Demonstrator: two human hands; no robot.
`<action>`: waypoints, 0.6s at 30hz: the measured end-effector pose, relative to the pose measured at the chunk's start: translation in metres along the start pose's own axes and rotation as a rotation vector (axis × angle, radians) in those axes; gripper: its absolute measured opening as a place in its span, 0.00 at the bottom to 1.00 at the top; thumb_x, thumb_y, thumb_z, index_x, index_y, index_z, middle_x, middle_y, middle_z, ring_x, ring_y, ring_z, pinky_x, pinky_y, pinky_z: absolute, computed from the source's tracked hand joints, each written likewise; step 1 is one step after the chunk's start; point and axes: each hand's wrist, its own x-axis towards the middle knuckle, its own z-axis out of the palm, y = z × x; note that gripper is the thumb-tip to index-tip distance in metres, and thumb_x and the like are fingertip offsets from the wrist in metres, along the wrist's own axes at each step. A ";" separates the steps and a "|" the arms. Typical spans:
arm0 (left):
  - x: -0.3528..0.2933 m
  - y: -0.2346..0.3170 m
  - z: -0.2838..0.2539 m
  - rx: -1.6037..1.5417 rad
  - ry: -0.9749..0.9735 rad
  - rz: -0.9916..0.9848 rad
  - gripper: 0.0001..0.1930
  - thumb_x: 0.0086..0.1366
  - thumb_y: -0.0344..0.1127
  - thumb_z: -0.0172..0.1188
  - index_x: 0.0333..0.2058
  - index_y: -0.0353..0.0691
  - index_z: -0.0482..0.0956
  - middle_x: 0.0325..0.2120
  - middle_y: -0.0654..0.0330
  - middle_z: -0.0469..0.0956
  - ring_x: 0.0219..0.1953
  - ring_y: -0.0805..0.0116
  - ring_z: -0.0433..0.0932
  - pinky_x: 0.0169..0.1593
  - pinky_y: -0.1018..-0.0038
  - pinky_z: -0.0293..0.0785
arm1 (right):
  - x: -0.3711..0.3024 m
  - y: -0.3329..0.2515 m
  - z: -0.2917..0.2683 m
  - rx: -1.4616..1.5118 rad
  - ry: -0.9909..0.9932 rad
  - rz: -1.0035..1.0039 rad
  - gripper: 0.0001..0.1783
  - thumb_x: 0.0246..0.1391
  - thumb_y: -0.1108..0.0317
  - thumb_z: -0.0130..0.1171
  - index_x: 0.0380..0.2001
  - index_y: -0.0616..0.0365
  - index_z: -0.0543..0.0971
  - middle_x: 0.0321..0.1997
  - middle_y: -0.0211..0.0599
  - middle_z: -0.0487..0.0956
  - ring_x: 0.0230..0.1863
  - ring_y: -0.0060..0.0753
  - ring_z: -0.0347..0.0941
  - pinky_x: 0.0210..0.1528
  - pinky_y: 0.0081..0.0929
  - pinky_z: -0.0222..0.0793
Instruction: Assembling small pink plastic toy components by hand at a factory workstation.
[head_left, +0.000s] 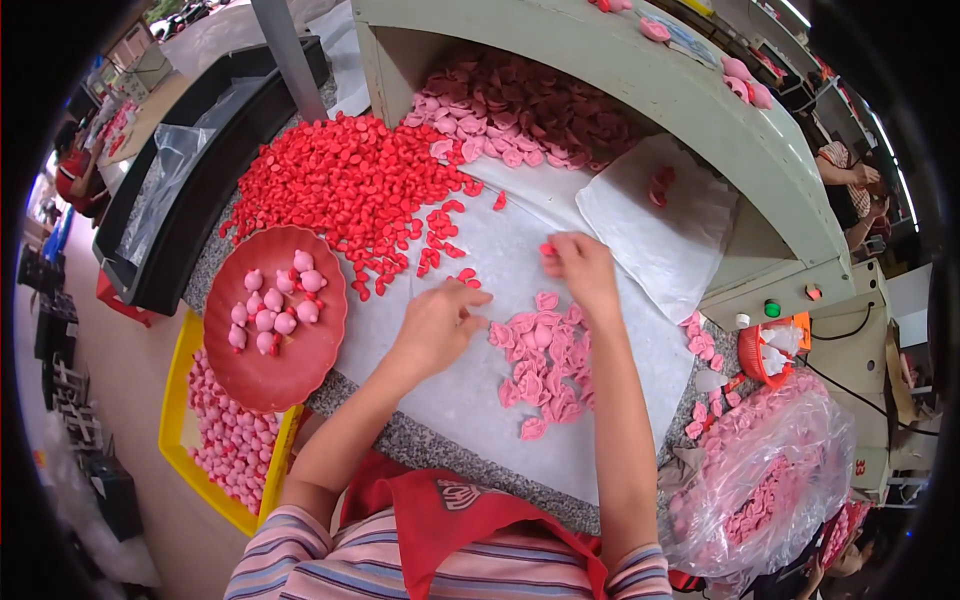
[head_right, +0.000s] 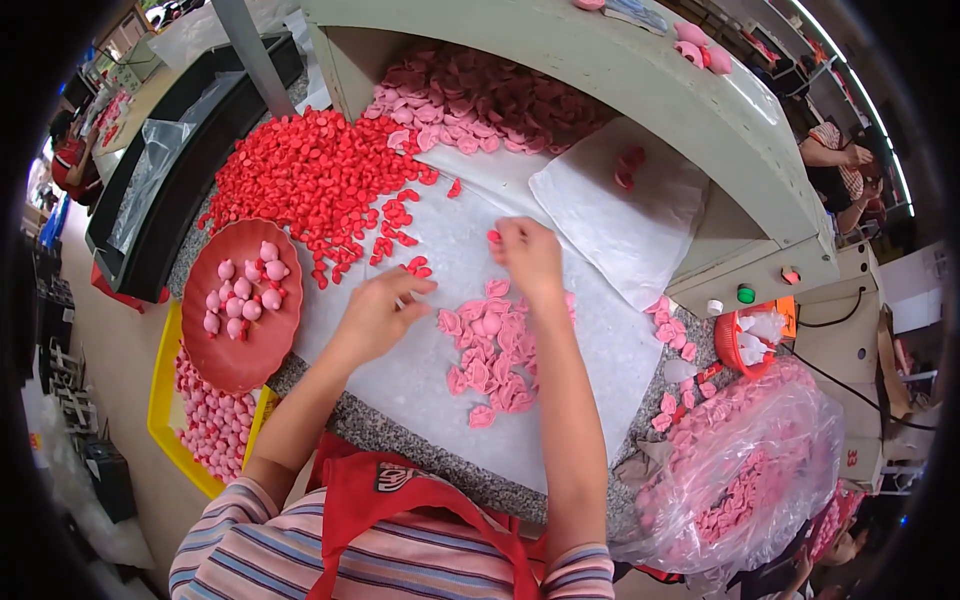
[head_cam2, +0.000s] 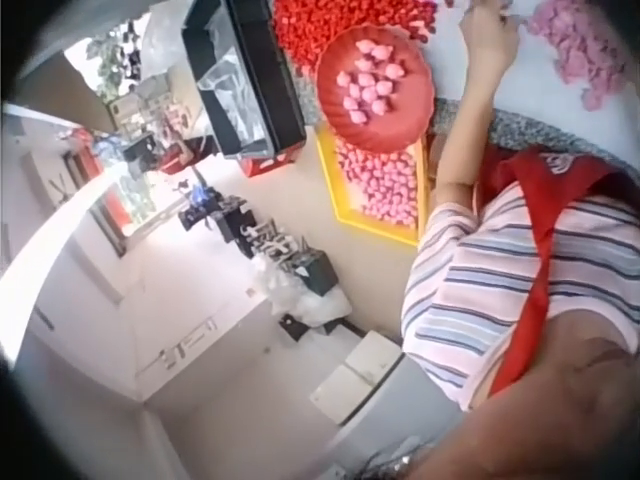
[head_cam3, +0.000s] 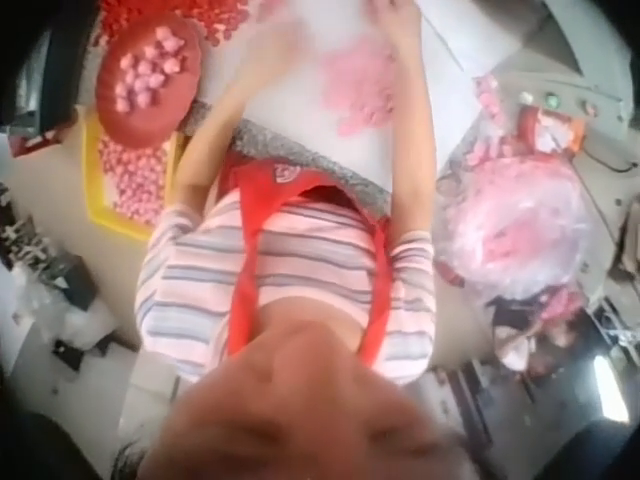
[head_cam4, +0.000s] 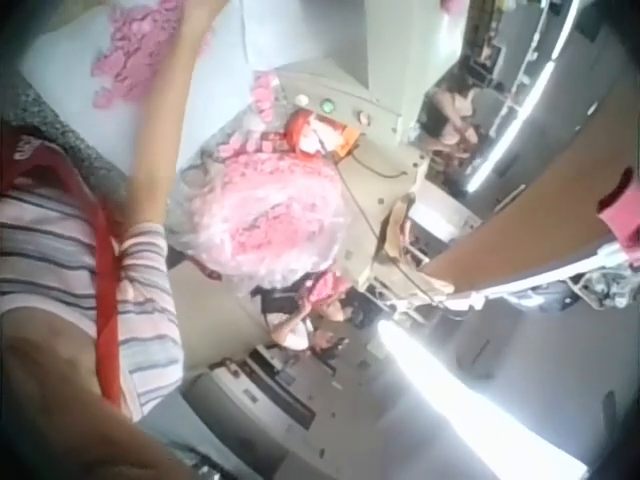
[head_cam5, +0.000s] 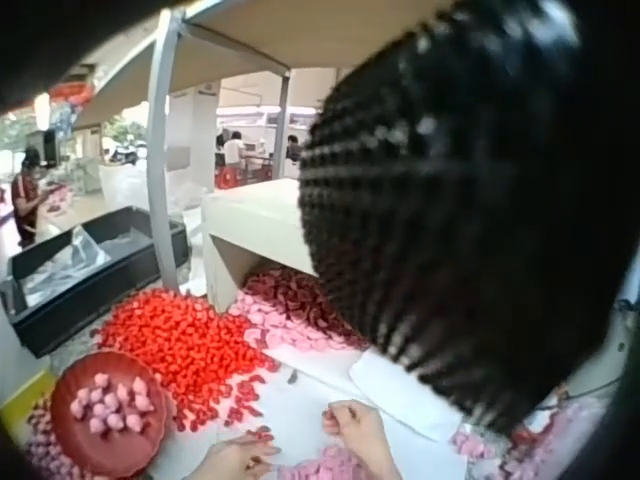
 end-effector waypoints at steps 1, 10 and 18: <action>-0.006 -0.001 0.006 0.023 -0.055 0.004 0.13 0.50 0.26 0.63 0.37 0.35 0.78 0.31 0.54 0.77 0.29 0.64 0.77 0.33 0.73 0.73 | -0.020 -0.008 -0.008 0.144 -0.024 0.063 0.15 0.55 0.65 0.53 0.41 0.66 0.75 0.34 0.40 0.78 0.31 0.32 0.76 0.33 0.25 0.73; -0.018 0.003 0.022 -0.451 -0.177 -0.167 0.11 0.51 0.24 0.62 0.36 0.33 0.78 0.35 0.57 0.78 0.31 0.71 0.78 0.37 0.77 0.75 | -0.155 -0.018 -0.011 0.155 -0.042 0.043 0.18 0.49 0.81 0.52 0.46 0.60 0.73 0.34 0.30 0.73 0.31 0.19 0.70 0.31 0.15 0.67; -0.030 0.034 0.011 -1.098 -0.333 -0.329 0.16 0.55 0.22 0.58 0.44 0.31 0.75 0.36 0.57 0.78 0.38 0.72 0.77 0.44 0.76 0.73 | -0.174 -0.034 0.014 -0.285 0.081 -0.264 0.16 0.49 0.83 0.54 0.43 0.63 0.76 0.35 0.32 0.74 0.32 0.18 0.71 0.32 0.14 0.68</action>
